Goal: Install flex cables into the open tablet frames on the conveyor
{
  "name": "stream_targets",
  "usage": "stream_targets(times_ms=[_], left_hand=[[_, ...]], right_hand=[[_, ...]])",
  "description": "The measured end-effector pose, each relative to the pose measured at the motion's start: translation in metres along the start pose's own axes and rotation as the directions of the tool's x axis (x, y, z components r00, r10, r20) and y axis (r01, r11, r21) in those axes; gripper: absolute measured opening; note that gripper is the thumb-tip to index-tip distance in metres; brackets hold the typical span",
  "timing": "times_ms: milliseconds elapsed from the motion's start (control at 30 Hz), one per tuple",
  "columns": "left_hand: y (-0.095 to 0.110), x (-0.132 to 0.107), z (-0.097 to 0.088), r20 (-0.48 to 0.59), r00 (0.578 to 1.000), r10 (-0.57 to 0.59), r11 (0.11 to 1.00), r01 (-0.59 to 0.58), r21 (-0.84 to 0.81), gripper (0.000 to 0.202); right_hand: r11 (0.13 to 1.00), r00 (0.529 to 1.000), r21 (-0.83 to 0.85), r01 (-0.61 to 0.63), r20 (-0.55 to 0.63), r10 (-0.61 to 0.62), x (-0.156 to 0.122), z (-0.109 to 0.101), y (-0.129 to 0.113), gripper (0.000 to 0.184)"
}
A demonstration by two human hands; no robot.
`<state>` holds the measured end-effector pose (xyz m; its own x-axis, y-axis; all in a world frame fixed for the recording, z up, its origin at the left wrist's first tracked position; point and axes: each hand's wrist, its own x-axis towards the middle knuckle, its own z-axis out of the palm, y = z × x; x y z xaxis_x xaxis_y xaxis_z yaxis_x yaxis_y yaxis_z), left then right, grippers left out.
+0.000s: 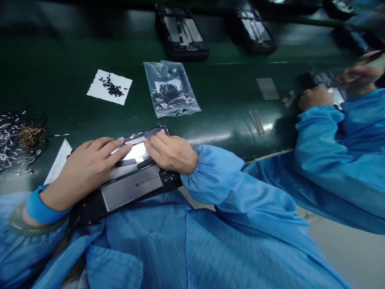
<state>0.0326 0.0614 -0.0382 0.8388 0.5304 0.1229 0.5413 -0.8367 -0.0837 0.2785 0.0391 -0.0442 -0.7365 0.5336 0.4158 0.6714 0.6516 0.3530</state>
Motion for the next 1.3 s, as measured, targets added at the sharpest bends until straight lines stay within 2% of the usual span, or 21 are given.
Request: stream_targets(times_ms=[167, 267, 467, 567, 700, 767, 867, 1067, 1300], left_hand=[[0.004, 0.000, -0.002, 0.001, 0.999, -0.051, 0.996, 0.051, -0.077, 0.047], [0.005, 0.000, -0.003, 0.004, 0.999, -0.043, 0.997, 0.044, -0.062, 0.046], [0.006, 0.000, -0.003, 0.015, 0.999, -0.045, 0.998, 0.046, -0.041, 0.047], [0.006, -0.001, -0.003, 0.005, 0.999, -0.044, 0.998, 0.045, -0.042, 0.048], [0.006, -0.002, -0.002, 0.022, 0.998, -0.059, 0.995, 0.060, -0.080, 0.049], [0.006, -0.002, -0.002, 0.020, 0.998, -0.051, 0.996, 0.052, -0.068, 0.049], [0.005, -0.002, -0.001, -0.004, 1.000, -0.029, 0.999, 0.029, -0.033, 0.048], [0.004, -0.002, -0.001, -0.041, 0.999, -0.016, 0.999, 0.014, -0.031, 0.047], [0.003, -0.003, 0.001, -0.030, 0.999, -0.030, 0.998, 0.029, -0.062, 0.048]], right_hand=[[0.998, 0.998, 0.061, -0.022, 0.062, 0.018, 0.000, -0.006, -0.002, 0.029], [0.996, 0.999, 0.088, -0.012, 0.052, 0.008, 0.001, -0.009, -0.001, 0.028], [0.977, 0.987, 0.201, -0.074, 0.154, 0.043, 0.002, -0.017, -0.007, 0.035], [0.980, 0.987, 0.175, -0.093, 0.144, 0.068, 0.000, -0.011, -0.003, 0.035], [0.985, 0.982, 0.157, -0.072, 0.184, 0.042, -0.005, 0.002, 0.009, 0.036], [0.986, 0.987, 0.156, -0.064, 0.157, 0.040, -0.008, 0.006, 0.011, 0.036], [0.988, 0.992, 0.146, -0.056, 0.124, 0.038, -0.009, 0.008, 0.011, 0.035], [0.973, 0.982, 0.216, -0.083, 0.184, 0.043, -0.009, 0.007, 0.012, 0.038], [0.961, 0.979, 0.261, -0.089, 0.201, 0.036, -0.008, 0.009, 0.017, 0.037]])
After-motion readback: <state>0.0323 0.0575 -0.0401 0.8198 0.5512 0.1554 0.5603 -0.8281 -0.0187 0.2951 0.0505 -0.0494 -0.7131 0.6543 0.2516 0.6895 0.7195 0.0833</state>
